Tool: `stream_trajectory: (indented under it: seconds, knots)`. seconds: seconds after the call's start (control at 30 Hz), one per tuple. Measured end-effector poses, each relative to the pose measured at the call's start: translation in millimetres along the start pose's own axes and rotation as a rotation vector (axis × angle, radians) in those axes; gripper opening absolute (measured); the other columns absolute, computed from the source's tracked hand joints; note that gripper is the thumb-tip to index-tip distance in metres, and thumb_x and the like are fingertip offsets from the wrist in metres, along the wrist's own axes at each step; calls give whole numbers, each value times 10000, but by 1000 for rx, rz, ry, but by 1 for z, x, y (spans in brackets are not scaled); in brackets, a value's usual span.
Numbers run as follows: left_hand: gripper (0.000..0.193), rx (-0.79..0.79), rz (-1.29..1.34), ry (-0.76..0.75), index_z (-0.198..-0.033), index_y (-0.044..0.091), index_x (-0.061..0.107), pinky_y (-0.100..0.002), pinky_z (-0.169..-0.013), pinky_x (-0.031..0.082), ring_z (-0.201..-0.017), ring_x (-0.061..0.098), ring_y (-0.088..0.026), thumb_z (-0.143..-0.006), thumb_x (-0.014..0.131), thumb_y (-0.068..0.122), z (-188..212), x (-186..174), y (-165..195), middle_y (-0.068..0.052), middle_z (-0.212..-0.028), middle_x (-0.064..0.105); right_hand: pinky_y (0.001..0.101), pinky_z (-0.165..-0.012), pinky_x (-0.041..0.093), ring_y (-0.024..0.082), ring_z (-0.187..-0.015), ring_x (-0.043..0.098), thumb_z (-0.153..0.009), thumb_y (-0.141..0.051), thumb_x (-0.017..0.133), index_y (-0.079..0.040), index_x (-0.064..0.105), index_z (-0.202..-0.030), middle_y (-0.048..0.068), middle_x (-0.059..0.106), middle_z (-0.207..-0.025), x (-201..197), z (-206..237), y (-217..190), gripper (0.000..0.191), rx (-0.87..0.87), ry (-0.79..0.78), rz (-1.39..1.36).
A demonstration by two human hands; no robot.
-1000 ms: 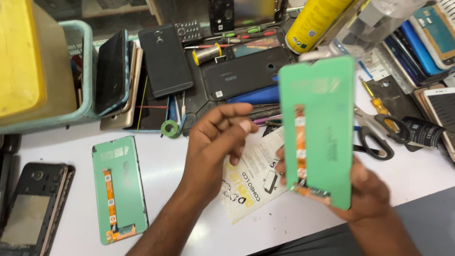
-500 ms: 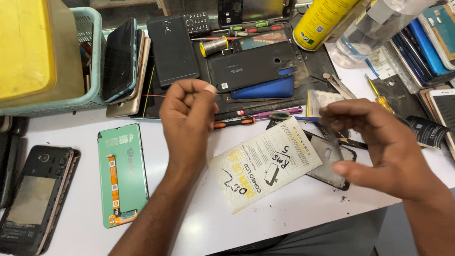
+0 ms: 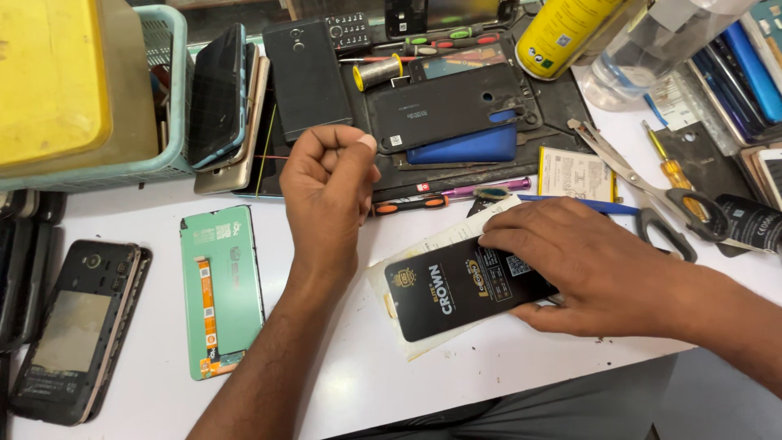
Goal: The person applies adhesive tape to the edges of a green smartphone LCD panel, then inspects a black phone chassis. The person uses scissors to trim the tape and handles both the LCD and chassis with both hands.
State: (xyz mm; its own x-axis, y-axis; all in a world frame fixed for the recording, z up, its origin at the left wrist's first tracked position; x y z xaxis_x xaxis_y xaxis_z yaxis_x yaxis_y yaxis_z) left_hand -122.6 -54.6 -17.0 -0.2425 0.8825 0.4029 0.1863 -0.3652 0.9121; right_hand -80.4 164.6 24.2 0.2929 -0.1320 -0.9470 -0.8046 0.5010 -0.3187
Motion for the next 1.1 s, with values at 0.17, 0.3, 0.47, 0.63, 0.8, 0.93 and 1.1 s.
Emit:
stream_trajectory:
  seconds: [0.17, 0.3, 0.47, 0.63, 0.8, 0.93, 1.1]
  knots:
    - [97, 15, 8, -28, -1014, 18, 611, -194, -439, 360, -513, 454, -17, -960, 669, 74, 0, 0, 1, -11, -703, 609, 490, -1069, 385, 367, -1278, 499, -735, -372, 810, -53, 517, -1359, 149, 556, -1367, 8, -5, 0, 760, -67, -13, 9]
    - [103, -4, 19, -27, -1021, 9, 614, -191, -474, 381, -544, 473, -17, -951, 672, 58, 0, 0, -3, -3, -706, 607, 482, -1066, 388, 358, -1292, 497, -738, -384, 811, -63, 527, -1352, 143, 550, -1385, 13, -7, 1, 749, -62, -37, -6]
    - [102, 0, -1, -35, -1020, 3, 611, -192, -473, 375, -547, 468, -13, -952, 670, 52, 0, 2, -1, 0, -714, 608, 483, -1063, 374, 357, -1319, 479, -721, -365, 814, -70, 537, -1351, 138, 537, -1413, 13, -10, 2, 748, -26, -91, -11]
    - [107, 2, 8, -32, -1024, 2, 610, -191, -469, 366, -541, 459, -11, -945, 669, 45, 0, 4, 1, 0, -716, 605, 475, -1089, 352, 355, -1368, 445, -765, -445, 809, -86, 529, -1417, 133, 516, -1471, 13, -6, 2, 795, -31, -95, 18]
    - [114, -5, -11, -24, -1029, 8, 606, -189, -465, 363, -538, 457, -9, -941, 667, 48, 2, 6, 3, 3, -717, 602, 461, -1100, 345, 329, -1389, 435, -843, -465, 777, -100, 566, -1389, 129, 516, -1491, -4, 9, 6, 690, 12, 74, -64]
    - [91, -2, -38, -3, -1011, 16, 611, -187, -475, 376, -539, 469, -11, -958, 663, 70, 2, 6, 5, 0, -718, 614, 417, -995, 468, 290, -1239, 578, -821, -325, 746, -49, 687, -1196, 118, 613, -1338, -23, 23, 23, 469, 149, 352, -102]
    - [114, 74, -138, 13, -969, 46, 623, -182, -475, 376, -548, 485, -9, -993, 671, 147, 1, 9, 5, 17, -702, 618, 275, -752, 544, 154, -894, 690, -1000, -192, 658, -17, 663, -896, 90, 740, -1170, -25, 49, 67, 204, 389, 672, -357]
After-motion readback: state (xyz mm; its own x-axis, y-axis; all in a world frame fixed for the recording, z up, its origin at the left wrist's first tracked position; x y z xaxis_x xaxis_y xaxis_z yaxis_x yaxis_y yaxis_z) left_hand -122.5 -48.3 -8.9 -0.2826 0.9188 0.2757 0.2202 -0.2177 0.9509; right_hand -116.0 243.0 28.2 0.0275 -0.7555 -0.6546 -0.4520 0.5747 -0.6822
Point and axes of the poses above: each hand's wrist, its own z-axis away from the middle knuckle, its own x-axis out of the palm, y = z × x, the point moved 9 cm from there along -z, towards the middle knuckle
